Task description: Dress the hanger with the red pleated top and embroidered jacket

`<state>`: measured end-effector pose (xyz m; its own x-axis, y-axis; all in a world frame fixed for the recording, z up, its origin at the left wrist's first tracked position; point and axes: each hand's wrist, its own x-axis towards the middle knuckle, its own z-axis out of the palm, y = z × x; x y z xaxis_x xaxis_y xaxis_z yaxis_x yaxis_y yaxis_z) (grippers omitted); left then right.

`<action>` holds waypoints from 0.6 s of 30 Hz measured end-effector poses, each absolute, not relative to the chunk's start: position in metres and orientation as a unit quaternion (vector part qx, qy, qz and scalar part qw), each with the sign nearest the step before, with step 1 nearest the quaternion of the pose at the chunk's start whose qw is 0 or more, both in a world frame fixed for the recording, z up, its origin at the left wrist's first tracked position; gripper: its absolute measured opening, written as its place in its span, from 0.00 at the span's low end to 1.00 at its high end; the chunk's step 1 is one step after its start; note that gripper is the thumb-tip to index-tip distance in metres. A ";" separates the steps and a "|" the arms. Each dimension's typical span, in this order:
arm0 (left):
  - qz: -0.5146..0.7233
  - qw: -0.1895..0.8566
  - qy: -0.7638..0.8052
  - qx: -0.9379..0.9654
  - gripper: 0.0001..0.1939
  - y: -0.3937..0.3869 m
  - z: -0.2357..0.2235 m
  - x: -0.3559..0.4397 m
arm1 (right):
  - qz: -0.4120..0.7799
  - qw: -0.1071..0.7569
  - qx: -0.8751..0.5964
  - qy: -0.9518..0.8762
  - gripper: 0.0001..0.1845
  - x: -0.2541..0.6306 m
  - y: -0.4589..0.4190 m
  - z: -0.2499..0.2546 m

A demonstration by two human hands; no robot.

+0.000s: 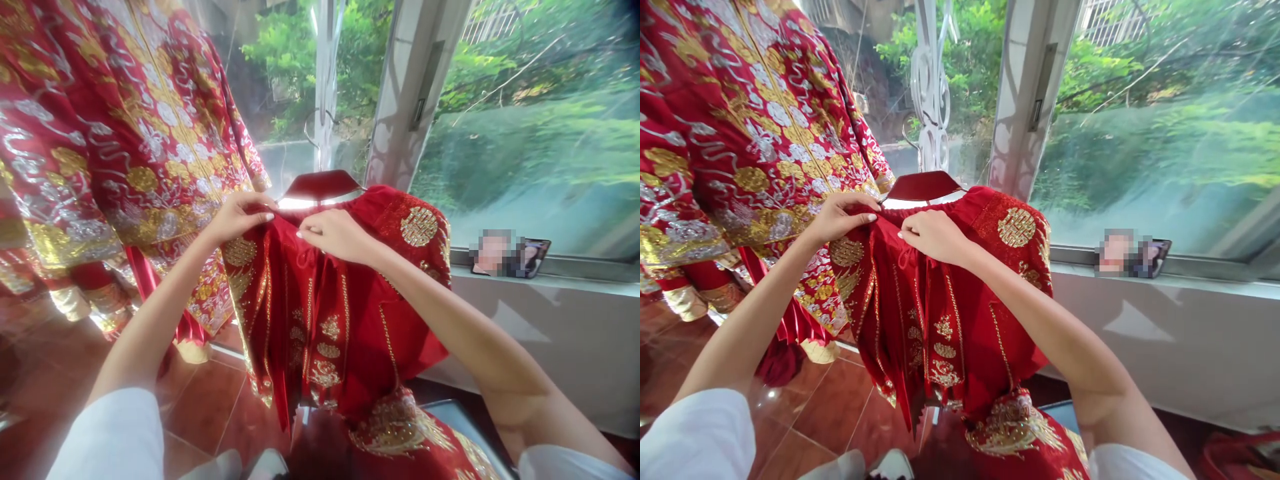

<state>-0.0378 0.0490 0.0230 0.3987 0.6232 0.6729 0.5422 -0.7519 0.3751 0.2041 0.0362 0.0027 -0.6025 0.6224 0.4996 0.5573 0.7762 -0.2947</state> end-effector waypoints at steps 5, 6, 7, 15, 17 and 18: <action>0.484 0.016 0.414 0.771 0.21 0.039 0.012 -0.039 | 0.030 0.358 -0.319 -0.877 0.19 0.198 0.037 0.000; 0.476 0.011 0.428 0.768 0.23 0.038 0.010 -0.040 | 0.018 0.362 -0.330 -0.872 0.20 0.193 0.037 0.000; 0.469 0.012 0.436 0.768 0.24 0.038 0.008 -0.041 | 0.003 0.360 -0.342 -0.868 0.20 0.188 0.036 0.001; 0.488 -0.035 0.464 0.738 0.16 0.042 0.014 -0.039 | -0.060 0.337 -0.402 -0.849 0.17 0.164 0.048 0.001; 0.486 0.007 0.486 0.726 0.18 0.049 0.017 -0.039 | -0.064 0.333 -0.425 -0.839 0.19 0.166 0.049 -0.001; 0.480 0.043 0.489 0.727 0.19 0.053 0.019 -0.039 | -0.062 0.327 -0.434 -0.837 0.19 0.168 0.048 -0.001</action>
